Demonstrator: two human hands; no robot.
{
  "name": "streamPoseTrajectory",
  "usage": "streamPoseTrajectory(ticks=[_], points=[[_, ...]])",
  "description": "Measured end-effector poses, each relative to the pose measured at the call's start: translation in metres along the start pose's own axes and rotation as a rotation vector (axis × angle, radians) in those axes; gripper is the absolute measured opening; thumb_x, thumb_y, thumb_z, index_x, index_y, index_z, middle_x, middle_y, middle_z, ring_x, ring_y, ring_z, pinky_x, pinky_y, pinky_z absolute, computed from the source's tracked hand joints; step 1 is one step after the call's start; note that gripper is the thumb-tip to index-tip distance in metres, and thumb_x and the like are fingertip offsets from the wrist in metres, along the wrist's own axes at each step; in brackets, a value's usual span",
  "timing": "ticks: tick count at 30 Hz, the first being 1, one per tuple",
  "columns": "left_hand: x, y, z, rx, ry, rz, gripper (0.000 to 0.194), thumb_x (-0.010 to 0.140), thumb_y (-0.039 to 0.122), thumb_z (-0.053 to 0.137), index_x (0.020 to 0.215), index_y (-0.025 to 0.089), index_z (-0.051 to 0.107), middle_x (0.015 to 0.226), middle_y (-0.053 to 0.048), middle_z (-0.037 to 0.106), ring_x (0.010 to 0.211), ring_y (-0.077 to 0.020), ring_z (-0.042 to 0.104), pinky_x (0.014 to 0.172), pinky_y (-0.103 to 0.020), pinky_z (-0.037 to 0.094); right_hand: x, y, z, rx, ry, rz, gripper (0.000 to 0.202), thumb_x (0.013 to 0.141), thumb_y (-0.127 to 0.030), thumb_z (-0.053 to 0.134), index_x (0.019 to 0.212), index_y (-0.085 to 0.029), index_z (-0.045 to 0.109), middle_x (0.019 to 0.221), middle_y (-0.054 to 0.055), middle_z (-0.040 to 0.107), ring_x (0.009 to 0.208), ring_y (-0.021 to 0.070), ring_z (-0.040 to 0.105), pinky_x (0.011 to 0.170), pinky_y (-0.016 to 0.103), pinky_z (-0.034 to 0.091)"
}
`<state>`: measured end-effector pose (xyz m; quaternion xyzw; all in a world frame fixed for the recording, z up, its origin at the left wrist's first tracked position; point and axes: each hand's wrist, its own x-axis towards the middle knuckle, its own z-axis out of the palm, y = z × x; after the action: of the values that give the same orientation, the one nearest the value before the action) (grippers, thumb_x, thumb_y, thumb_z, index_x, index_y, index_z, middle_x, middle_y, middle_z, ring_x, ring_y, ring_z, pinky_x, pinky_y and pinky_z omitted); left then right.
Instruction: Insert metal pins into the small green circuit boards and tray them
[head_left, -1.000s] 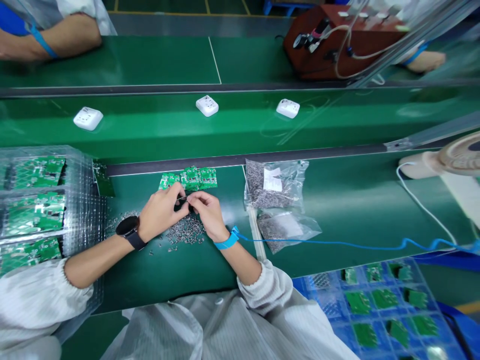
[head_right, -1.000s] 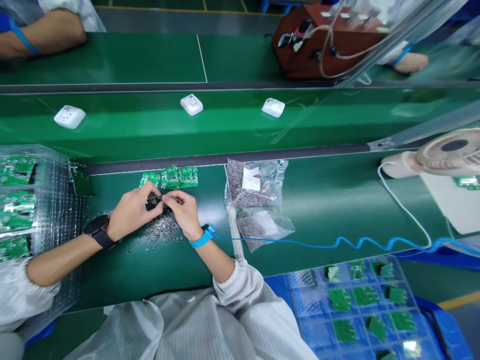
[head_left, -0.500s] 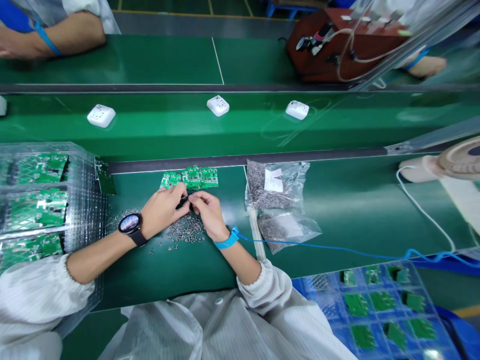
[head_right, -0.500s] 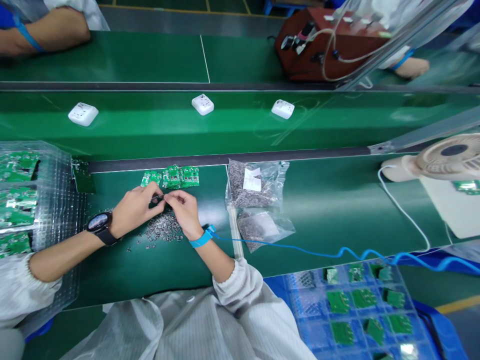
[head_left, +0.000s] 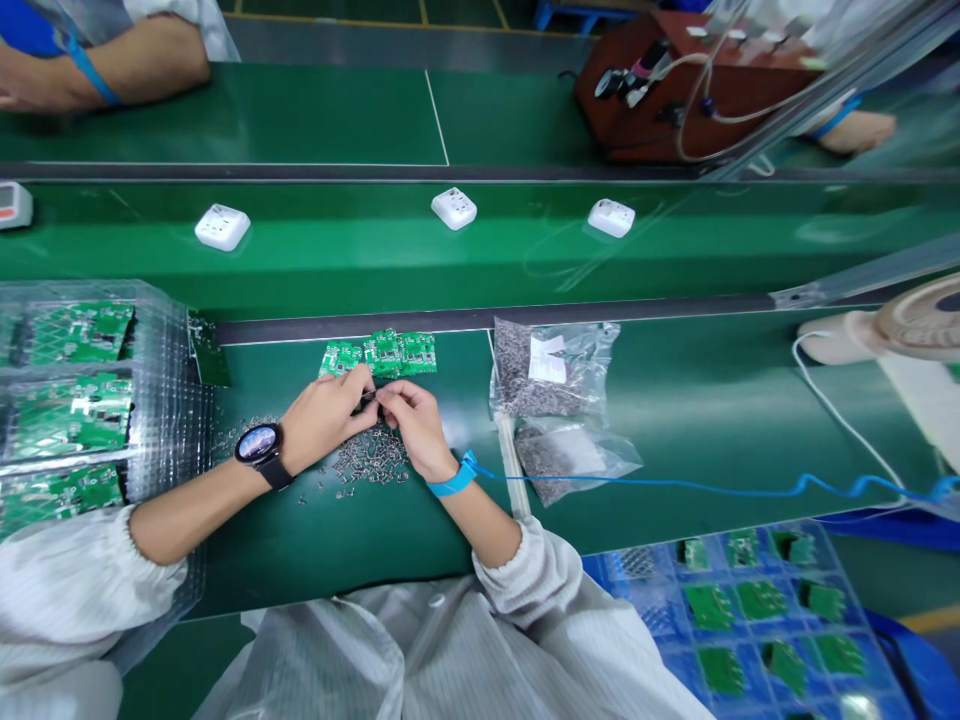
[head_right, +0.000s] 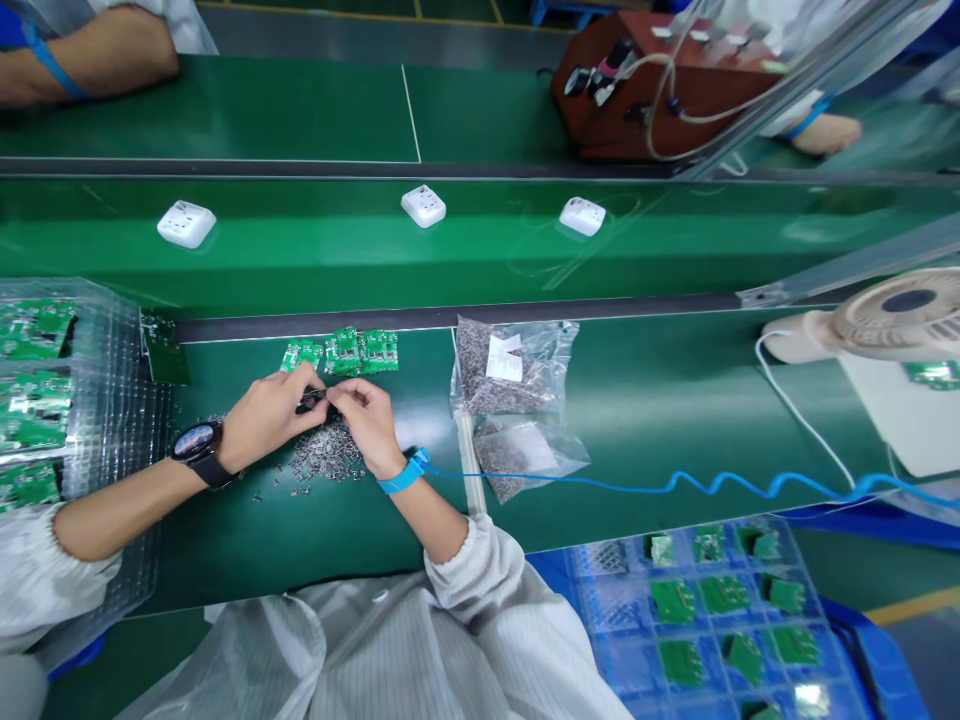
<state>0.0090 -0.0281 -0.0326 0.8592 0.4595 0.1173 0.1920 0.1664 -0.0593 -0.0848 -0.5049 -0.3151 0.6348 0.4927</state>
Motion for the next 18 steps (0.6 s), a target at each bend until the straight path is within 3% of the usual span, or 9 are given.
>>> streamPoseTrajectory(ticks=[13, 18], points=[[-0.0009, -0.0043, -0.0039, 0.096, -0.008, 0.095, 0.011, 0.096, 0.026, 0.060, 0.094, 0.022, 0.050, 0.068, 0.001, 0.063, 0.060, -0.0208, 0.061, 0.058, -0.029, 0.040, 0.0005, -0.0017, -0.0029, 0.018, -0.061, 0.057, 0.024, 0.078, -0.043, 0.075, 0.075, -0.020, 0.068, 0.063, -0.004, 0.051, 0.057, 0.0110, 0.040, 0.055, 0.027, 0.030], [-0.0018, -0.0069, -0.0005, 0.126, 0.058, 0.133, 0.009, 0.095, 0.022, 0.058, 0.092, 0.022, 0.050, 0.066, 0.002, 0.063, 0.058, -0.0199, 0.058, 0.059, -0.029, 0.039, 0.0025, -0.0028, -0.0056, -0.003, -0.091, 0.014, 0.028, 0.078, -0.047, 0.078, 0.076, -0.021, 0.068, 0.063, -0.004, 0.053, 0.059, 0.0116, 0.041, 0.058, 0.028, 0.032]])
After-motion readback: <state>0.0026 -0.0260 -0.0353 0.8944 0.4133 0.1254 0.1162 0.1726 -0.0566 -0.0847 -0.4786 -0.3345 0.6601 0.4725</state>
